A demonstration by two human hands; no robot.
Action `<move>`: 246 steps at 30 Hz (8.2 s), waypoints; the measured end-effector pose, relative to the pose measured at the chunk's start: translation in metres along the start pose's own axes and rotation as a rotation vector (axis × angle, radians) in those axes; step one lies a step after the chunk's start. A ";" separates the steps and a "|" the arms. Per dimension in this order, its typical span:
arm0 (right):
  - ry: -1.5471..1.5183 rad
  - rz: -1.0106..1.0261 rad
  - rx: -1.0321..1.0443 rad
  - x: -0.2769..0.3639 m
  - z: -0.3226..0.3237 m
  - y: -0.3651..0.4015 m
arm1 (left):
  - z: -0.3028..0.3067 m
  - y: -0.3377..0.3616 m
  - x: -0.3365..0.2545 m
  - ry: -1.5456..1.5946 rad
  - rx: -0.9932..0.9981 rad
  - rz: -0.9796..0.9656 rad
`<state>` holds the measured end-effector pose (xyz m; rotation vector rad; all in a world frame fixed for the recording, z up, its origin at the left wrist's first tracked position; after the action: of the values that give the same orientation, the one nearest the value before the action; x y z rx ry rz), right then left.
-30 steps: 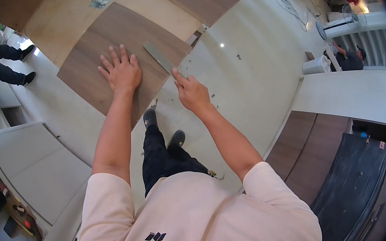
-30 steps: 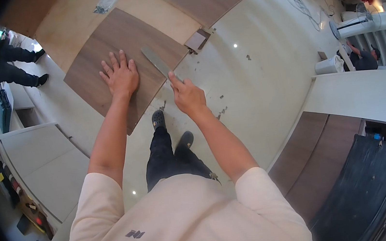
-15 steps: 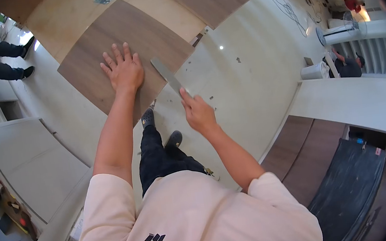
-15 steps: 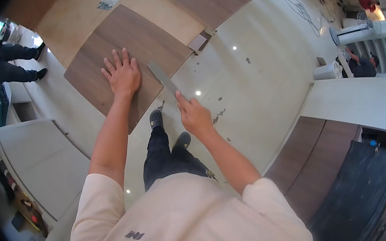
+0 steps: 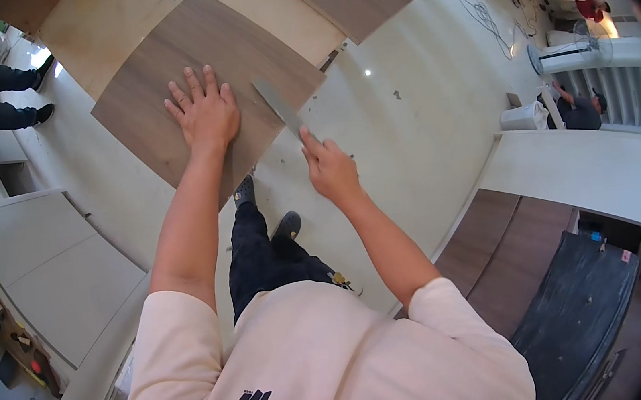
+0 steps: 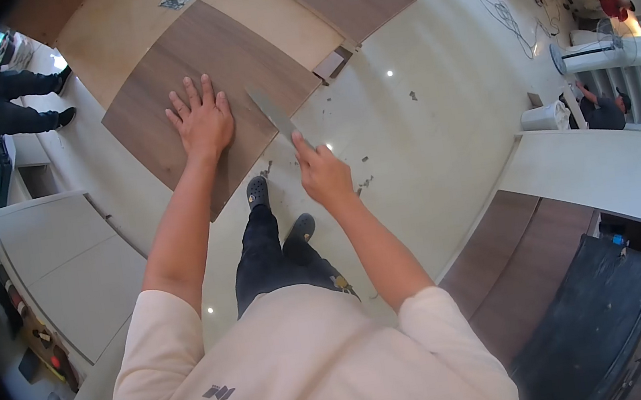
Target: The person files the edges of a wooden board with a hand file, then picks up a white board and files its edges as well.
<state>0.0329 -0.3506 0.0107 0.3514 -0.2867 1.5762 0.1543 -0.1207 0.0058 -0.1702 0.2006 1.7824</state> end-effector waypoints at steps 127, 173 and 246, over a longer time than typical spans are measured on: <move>-0.009 0.031 -0.037 0.034 -0.007 -0.011 | 0.010 0.008 0.033 0.011 -0.070 -0.285; 0.008 -0.017 -0.022 0.019 0.011 -0.003 | 0.001 -0.001 0.045 0.211 -0.125 -0.290; -0.024 -0.051 -0.042 -0.041 0.020 -0.027 | -0.009 0.003 -0.049 0.007 -0.001 0.005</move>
<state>0.0615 -0.3956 0.0119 0.3429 -0.3263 1.5150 0.1619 -0.1697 0.0083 -0.1772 0.2052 1.7870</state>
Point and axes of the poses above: each hand's wrist, its own y-axis away from the middle knuckle, its own z-axis out of the back of the hand, x = y × z, the point moved 5 cm from there along -y, towards the middle knuckle, and after that the axes turned 6 degrees about y, right-handed, at the moved point
